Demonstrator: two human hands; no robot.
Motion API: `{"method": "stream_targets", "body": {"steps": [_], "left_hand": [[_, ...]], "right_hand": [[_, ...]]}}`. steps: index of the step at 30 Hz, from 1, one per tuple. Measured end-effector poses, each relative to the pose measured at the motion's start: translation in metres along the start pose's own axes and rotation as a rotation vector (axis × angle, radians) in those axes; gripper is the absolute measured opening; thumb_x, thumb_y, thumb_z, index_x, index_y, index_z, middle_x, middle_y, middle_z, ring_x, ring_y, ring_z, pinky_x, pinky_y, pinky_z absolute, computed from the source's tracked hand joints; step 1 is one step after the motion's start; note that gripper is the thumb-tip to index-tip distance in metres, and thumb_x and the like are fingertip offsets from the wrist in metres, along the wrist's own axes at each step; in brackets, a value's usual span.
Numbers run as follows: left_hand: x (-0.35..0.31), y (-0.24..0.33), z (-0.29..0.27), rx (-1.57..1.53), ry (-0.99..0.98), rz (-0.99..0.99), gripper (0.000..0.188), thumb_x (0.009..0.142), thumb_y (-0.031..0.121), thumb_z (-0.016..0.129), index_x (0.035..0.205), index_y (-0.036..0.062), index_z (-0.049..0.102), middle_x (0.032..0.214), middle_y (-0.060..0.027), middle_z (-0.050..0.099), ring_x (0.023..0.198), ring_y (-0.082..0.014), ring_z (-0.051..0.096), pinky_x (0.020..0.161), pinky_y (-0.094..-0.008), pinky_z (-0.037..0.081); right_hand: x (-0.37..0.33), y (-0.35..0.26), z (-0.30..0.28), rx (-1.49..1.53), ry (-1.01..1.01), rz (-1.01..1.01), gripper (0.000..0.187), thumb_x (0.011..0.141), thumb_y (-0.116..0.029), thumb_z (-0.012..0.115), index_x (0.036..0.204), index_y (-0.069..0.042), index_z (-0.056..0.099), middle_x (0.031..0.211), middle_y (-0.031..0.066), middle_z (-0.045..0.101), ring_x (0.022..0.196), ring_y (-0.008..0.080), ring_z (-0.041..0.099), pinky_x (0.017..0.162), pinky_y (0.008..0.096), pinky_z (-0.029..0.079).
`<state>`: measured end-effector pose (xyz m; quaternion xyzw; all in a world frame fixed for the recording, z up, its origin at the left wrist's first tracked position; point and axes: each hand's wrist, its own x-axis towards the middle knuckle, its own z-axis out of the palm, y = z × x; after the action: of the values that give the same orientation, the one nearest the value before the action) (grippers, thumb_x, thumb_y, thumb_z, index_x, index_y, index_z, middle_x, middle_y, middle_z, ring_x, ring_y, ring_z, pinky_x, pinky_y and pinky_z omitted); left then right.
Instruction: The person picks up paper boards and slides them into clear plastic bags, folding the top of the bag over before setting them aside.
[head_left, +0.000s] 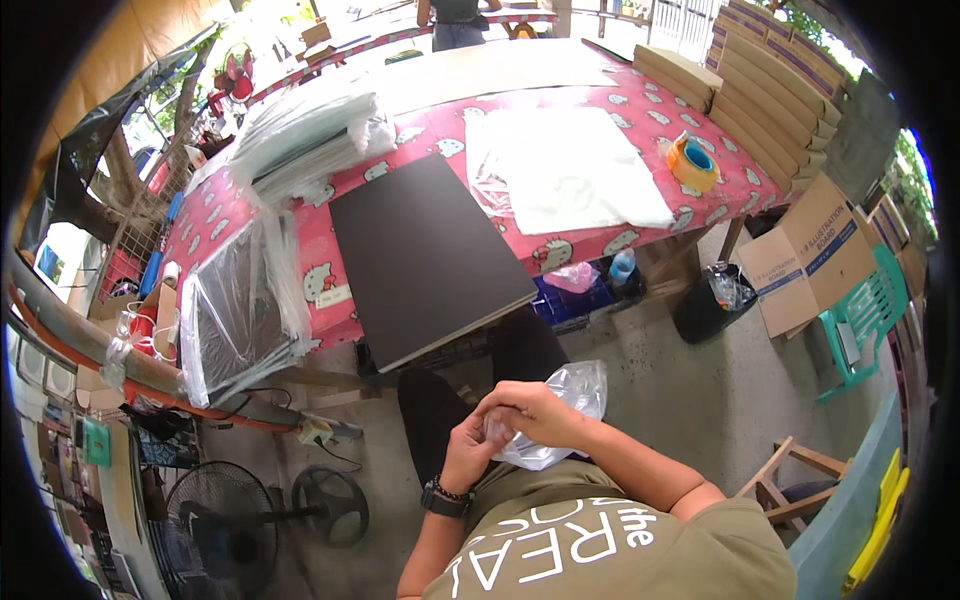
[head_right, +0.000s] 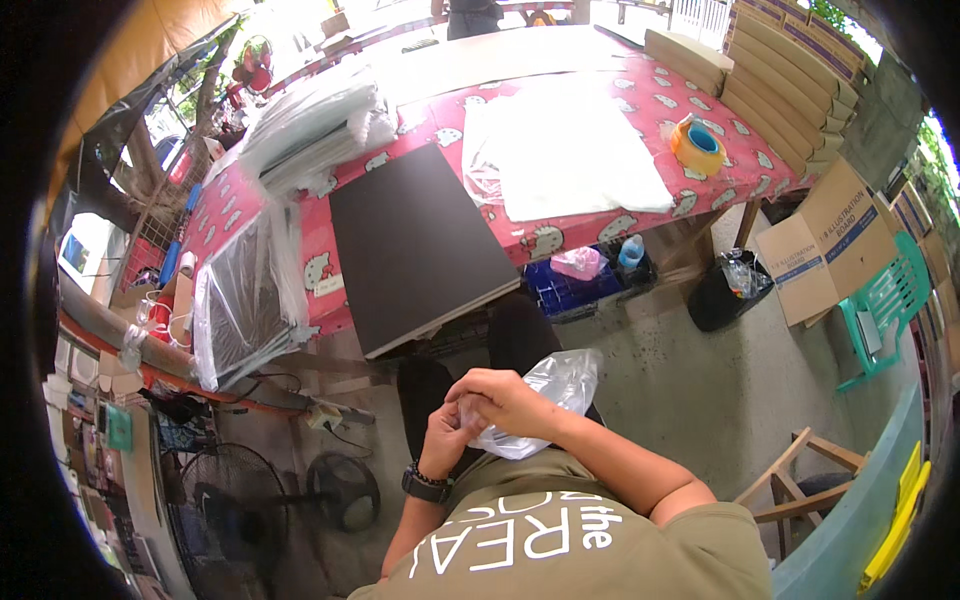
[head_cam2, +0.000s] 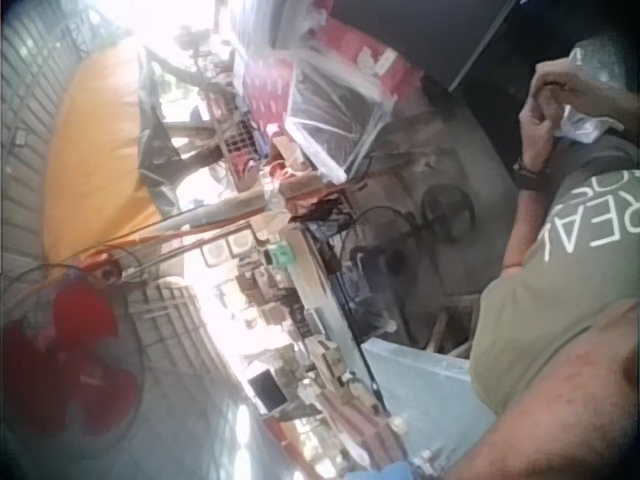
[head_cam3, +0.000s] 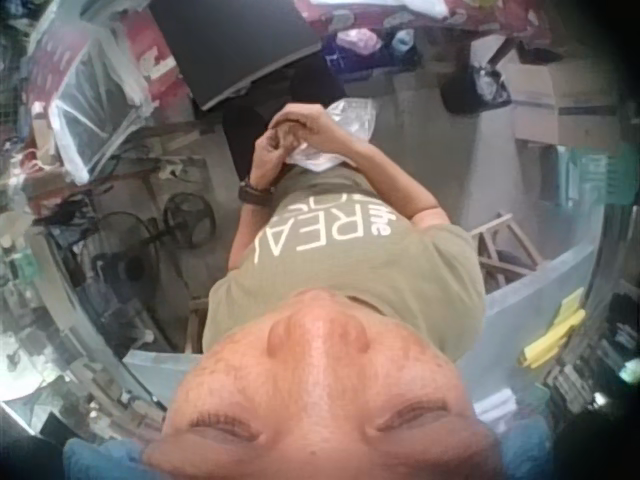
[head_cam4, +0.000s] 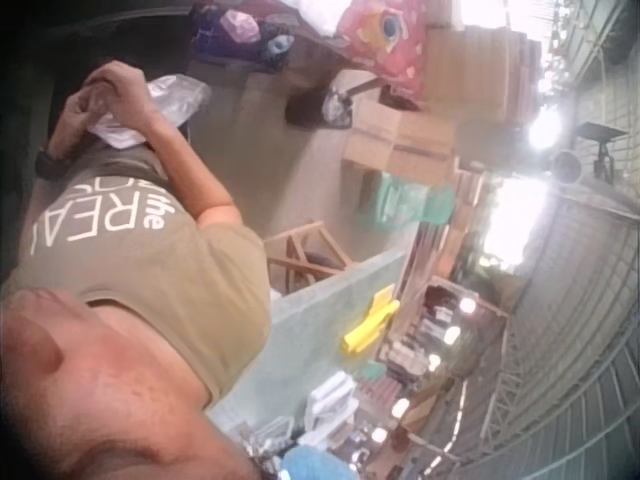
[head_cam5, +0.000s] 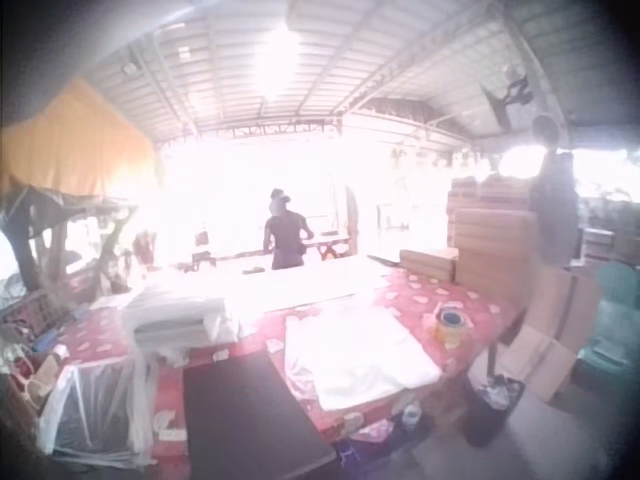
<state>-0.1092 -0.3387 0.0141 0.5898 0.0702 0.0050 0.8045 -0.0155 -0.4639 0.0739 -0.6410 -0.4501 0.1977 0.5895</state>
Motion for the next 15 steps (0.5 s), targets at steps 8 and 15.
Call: {"method": "stream_targets", "body": {"steps": [8,15], "left_hand": [[-0.028,-0.018,-0.011,0.022,0.224,0.040,0.012,0.080,0.012,0.059,0.081,0.0007,0.058,0.072,0.0027,0.057,0.064,-0.0019,0.047,0.056,-0.0164,0.037],[-0.020,-0.003,0.014,-0.007,0.340,0.303,0.011,0.077,0.007,0.061,0.085,0.0005,0.059,0.077,0.0006,0.056,0.065,-0.0031,0.047,0.056,-0.0173,0.038]], "right_hand": [[-0.035,0.012,0.010,-0.067,0.054,0.207,0.027,0.078,-0.009,0.058,0.103,-0.004,0.051,0.076,0.0017,0.055,0.066,0.0076,0.049,0.059,0.0215,0.041],[-0.040,0.011,0.021,-0.086,0.016,0.258,0.036,0.071,-0.024,0.067,0.094,-0.001,0.052,0.079,0.0076,0.059,0.072,0.0148,0.055,0.068,0.0281,0.045]]}}
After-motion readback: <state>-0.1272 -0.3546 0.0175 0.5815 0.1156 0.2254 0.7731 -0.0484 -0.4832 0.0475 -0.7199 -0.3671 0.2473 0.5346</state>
